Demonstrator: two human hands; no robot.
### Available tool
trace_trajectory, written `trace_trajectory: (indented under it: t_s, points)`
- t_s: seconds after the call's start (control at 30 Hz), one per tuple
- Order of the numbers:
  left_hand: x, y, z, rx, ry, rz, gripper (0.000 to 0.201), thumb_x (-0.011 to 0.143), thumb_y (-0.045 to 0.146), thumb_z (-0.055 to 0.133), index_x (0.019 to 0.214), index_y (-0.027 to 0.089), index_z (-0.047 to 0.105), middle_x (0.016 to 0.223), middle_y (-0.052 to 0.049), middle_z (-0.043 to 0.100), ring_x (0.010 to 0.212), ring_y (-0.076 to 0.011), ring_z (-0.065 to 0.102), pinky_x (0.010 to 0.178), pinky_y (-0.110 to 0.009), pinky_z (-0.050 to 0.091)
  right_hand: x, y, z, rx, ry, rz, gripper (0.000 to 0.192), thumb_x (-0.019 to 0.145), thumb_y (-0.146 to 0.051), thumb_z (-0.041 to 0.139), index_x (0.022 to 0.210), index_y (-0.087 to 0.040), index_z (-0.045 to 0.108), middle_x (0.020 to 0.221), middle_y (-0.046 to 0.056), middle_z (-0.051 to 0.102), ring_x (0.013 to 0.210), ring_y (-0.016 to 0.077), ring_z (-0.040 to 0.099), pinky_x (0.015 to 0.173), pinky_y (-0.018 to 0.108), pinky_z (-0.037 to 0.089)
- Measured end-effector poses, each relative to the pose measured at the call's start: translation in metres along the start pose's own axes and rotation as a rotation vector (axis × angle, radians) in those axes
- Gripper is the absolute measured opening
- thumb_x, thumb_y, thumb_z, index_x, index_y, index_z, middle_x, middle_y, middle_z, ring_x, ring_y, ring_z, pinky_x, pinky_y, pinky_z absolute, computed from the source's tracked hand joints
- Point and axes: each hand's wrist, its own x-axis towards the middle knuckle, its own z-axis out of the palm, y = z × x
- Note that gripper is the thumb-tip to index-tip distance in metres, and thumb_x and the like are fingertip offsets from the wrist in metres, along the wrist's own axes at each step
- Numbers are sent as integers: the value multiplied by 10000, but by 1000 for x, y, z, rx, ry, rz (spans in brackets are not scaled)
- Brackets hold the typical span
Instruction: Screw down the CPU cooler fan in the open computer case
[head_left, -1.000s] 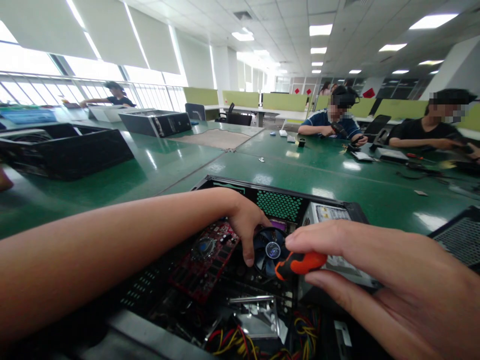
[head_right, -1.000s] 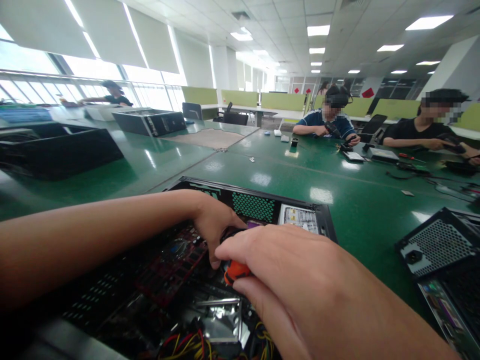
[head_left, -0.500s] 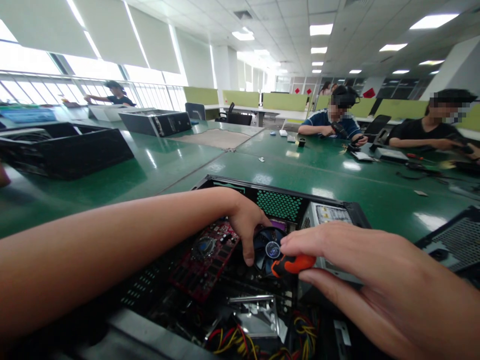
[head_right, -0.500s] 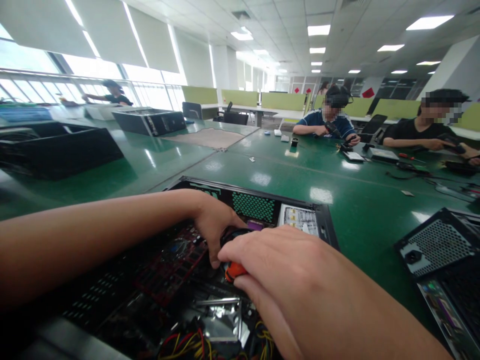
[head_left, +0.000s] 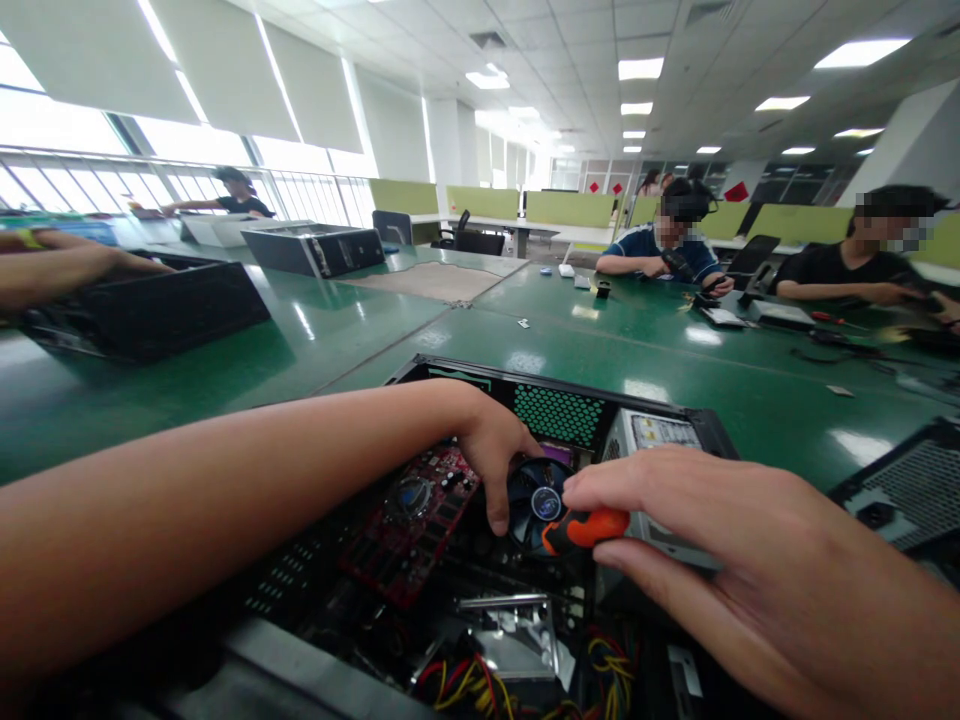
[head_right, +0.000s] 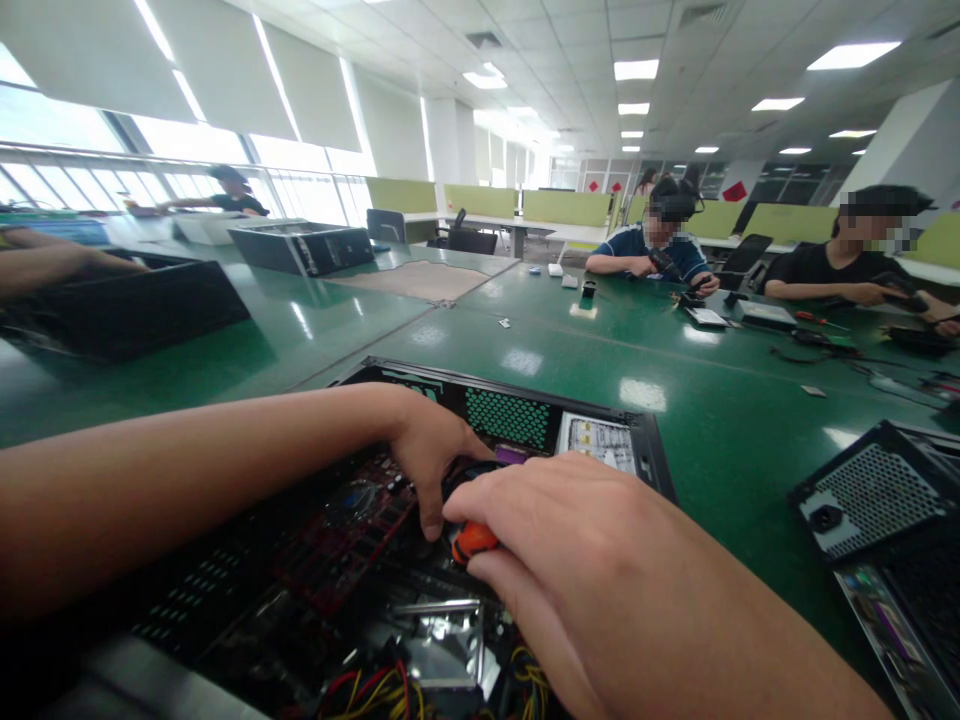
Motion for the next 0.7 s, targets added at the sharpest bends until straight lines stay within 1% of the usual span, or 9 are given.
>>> trace_trajectory:
  t_s: [0.1,0.17,0.23,0.3,0.37,0.47,0.57,0.63,0.7]
  points:
    - [-1,1,0,3,-6,-6,887,487,357,1014,1339,279,782,1286,10,839,1247,-343,743,1104,-387,579,8,-3,-2,-6,-16,7,146,928,-413,832,1023,-304,810,858,33,828,827,253,791,716,330,631]
    - [-1,1,-1,0,-14,0,910,488,379,1017,1360,283,775,1300,9,835,1248,-341,743,1098,-387,584,17,-8,-4,-6,-45,-9,104,923,-373,845,967,-298,787,844,17,811,773,228,765,666,308,604]
    - [-1,1,-1,-8,-19,-5,930,492,400,1018,1380,277,767,1312,1,832,1243,-337,745,1091,-383,588,24,-11,-7,-2,-75,-32,114,911,-322,856,891,-292,748,816,-9,782,708,200,728,603,291,569]
    - [0,2,-1,-8,-15,-13,940,486,405,1021,1381,270,769,1311,-9,832,1233,-337,748,1087,-384,589,29,-13,-9,7,-91,-50,112,928,-291,832,886,-291,728,810,-27,765,672,182,704,567,288,550]
    - [0,2,-1,1,-8,-8,933,484,399,1023,1374,267,774,1310,-13,831,1242,-342,742,1099,-390,581,31,-13,-10,19,-103,-67,70,1010,-262,732,945,-288,726,879,-17,788,723,178,729,622,293,589]
    - [3,-1,0,19,-1,5,899,506,386,1014,1366,277,776,1312,-1,830,1284,-348,722,1133,-395,558,31,-10,-7,42,-93,-111,212,1098,-177,543,1071,-278,728,1102,15,838,933,176,796,832,303,654]
    - [6,-7,0,20,-1,29,878,514,373,1009,1358,301,779,1292,19,836,1296,-343,717,1143,-392,549,32,-8,-3,51,-37,-138,364,1068,-82,491,1298,-267,703,1273,5,854,1125,166,816,1028,301,633]
    - [8,-9,0,12,-1,48,882,511,369,1010,1360,309,779,1284,25,839,1292,-341,721,1148,-394,546,32,-8,-3,46,-25,-144,422,1055,-63,487,1372,-270,672,1302,-16,855,1162,155,815,1068,294,613]
    - [7,-9,0,7,4,48,886,508,365,1011,1362,302,779,1280,23,840,1289,-340,723,1151,-395,545,33,-9,-4,48,-31,-137,382,1073,-92,485,1332,-292,682,1264,-29,859,1115,154,822,1026,297,625]
